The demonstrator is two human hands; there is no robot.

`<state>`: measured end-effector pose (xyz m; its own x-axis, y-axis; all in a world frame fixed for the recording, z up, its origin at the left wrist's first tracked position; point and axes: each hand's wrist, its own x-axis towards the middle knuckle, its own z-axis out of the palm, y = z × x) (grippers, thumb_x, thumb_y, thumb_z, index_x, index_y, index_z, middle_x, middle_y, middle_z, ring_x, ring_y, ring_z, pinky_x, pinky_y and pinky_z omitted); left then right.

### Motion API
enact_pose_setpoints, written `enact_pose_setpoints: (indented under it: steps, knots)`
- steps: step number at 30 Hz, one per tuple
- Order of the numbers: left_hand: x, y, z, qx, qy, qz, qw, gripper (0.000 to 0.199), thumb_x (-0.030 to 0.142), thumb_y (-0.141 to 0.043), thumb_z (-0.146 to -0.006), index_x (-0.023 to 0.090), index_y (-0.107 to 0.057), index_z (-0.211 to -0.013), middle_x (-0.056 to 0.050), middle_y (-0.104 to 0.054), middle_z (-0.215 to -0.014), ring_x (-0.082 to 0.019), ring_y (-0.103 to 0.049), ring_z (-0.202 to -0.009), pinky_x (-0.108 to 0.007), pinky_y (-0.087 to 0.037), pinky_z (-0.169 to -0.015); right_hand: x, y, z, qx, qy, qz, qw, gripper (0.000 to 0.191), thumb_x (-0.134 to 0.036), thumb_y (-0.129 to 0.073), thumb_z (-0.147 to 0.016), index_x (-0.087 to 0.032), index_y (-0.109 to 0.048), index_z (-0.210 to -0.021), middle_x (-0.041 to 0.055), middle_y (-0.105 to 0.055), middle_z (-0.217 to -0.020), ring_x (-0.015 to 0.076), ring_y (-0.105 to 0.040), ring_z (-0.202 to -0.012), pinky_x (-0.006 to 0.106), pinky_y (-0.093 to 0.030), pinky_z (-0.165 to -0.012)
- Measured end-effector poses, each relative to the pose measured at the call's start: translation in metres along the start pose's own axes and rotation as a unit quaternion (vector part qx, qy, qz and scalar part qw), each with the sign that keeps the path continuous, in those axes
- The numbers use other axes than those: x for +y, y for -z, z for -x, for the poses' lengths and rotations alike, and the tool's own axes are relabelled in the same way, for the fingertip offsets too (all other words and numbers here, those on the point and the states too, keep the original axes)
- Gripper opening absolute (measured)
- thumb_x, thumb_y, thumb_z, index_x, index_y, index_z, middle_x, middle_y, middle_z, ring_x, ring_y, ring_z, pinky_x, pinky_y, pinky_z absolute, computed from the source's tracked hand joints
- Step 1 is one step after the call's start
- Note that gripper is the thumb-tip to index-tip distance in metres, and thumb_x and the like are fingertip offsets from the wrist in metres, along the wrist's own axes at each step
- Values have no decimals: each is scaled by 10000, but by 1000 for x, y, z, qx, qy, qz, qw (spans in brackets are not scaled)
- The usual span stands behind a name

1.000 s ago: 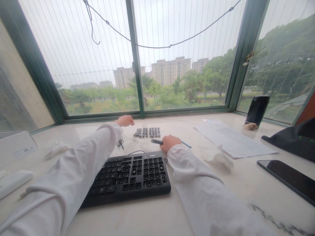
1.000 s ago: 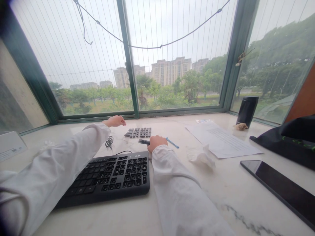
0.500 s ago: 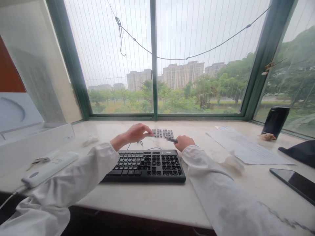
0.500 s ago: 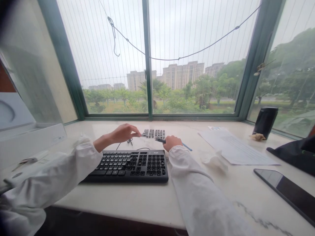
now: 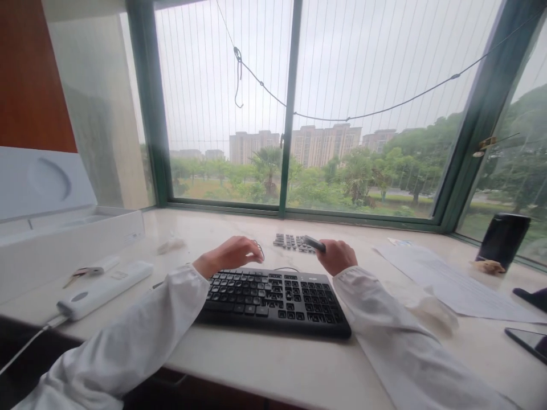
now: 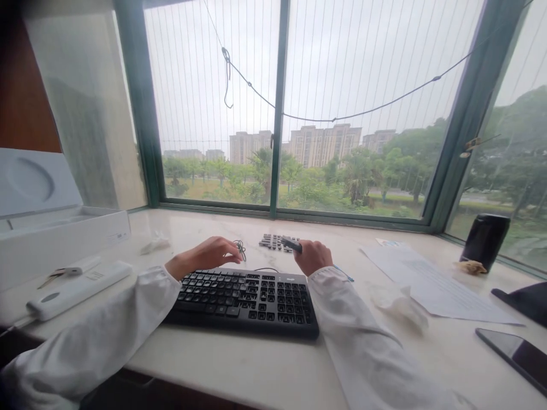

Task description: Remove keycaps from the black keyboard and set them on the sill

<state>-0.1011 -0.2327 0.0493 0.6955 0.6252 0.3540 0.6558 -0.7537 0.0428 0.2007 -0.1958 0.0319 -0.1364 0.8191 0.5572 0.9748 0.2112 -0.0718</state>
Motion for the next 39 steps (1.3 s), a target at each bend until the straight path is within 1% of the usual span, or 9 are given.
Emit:
enact_pose_setpoints:
  steps: [5, 15, 20, 26, 29, 33, 35, 37, 39]
  knots:
    - [5, -8, 1, -45, -25, 8, 999, 208, 326, -564, -886, 230, -748, -879, -27, -710, -877, -153, -634, -808, -244, -423, -732, -21, 2, 9, 38, 37, -21, 998, 244, -322, -483, -830, -236, -671, -701, 49, -695, -681, 197, -623, -636, 281, -269, -550]
    - [24, -7, -1, -32, -23, -45, 998, 125, 258, -629, -832, 238, -752, -839, -15, -704, -810, -131, -632, -738, -223, -434, -661, -33, 1, 16, 35, 49, -17, 998, 267, -387, -492, -826, -242, -681, -704, 53, -700, -699, 197, -615, -638, 271, -253, -552]
    - [28, -12, -2, -33, -15, -78, 996, 145, 277, -613, -832, 209, -741, -830, -42, -705, -791, -159, -632, -742, -242, -453, -662, -39, 0, 16, 61, 51, -93, 992, 327, -369, -467, -827, -199, -601, -582, 63, -646, -602, 181, -579, -605, 268, -303, -578]
    - [33, -14, -2, -43, 2, -119, 992, 185, 285, -577, -836, 184, -731, -814, -72, -702, -808, -187, -638, -726, -264, -466, -630, -35, -5, 12, 82, -49, -249, 964, 460, -485, -513, -781, -210, -382, -437, 12, -442, -424, 137, -433, -477, 267, -323, -520]
    - [37, -12, -1, -53, 12, -125, 991, 195, 277, -562, -838, 183, -732, -822, -83, -703, -810, -206, -645, -725, -281, -472, -614, -38, -1, 10, 80, -130, -411, 899, 436, -455, -582, -732, -226, -335, -456, -24, -362, -403, 112, -366, -428, 260, -289, -445]
    - [42, -10, -1, -53, 30, -124, 990, 205, 265, -555, -835, 164, -732, -822, -102, -704, -813, -224, -653, -744, -293, -477, -625, -66, 7, 2, 78, -234, -678, 692, 403, -321, -594, -718, -240, -249, -526, -97, -213, -398, 59, -182, -355, 224, -160, -341]
    - [41, -10, -1, -52, 28, -116, 991, 196, 251, -559, -829, 158, -731, -818, -104, -708, -828, -225, -653, -762, -295, -479, -643, -88, 5, -3, 63, -278, -733, 618, 365, -256, -558, -733, -232, -251, -538, -109, -196, -382, 49, -145, -336, 205, -118, -316]
    - [37, -12, -1, -48, 23, -86, 995, 177, 246, -576, -820, 163, -732, -818, -89, -713, -829, -206, -650, -766, -282, -476, -672, -112, -3, -6, 47, -321, -755, 570, 350, -226, -524, -760, -229, -249, -543, -112, -200, -359, 43, -143, -311, 190, -116, -298]
    - [29, -14, -1, -39, 25, -30, 998, 171, 272, -594, -818, 180, -737, -829, -60, -718, -805, -171, -643, -736, -258, -467, -691, -133, -14, -7, 27, -356, -759, 545, 358, -211, -511, -781, -229, -238, -551, -118, -198, -345, 34, -136, -294, 176, -117, -283]
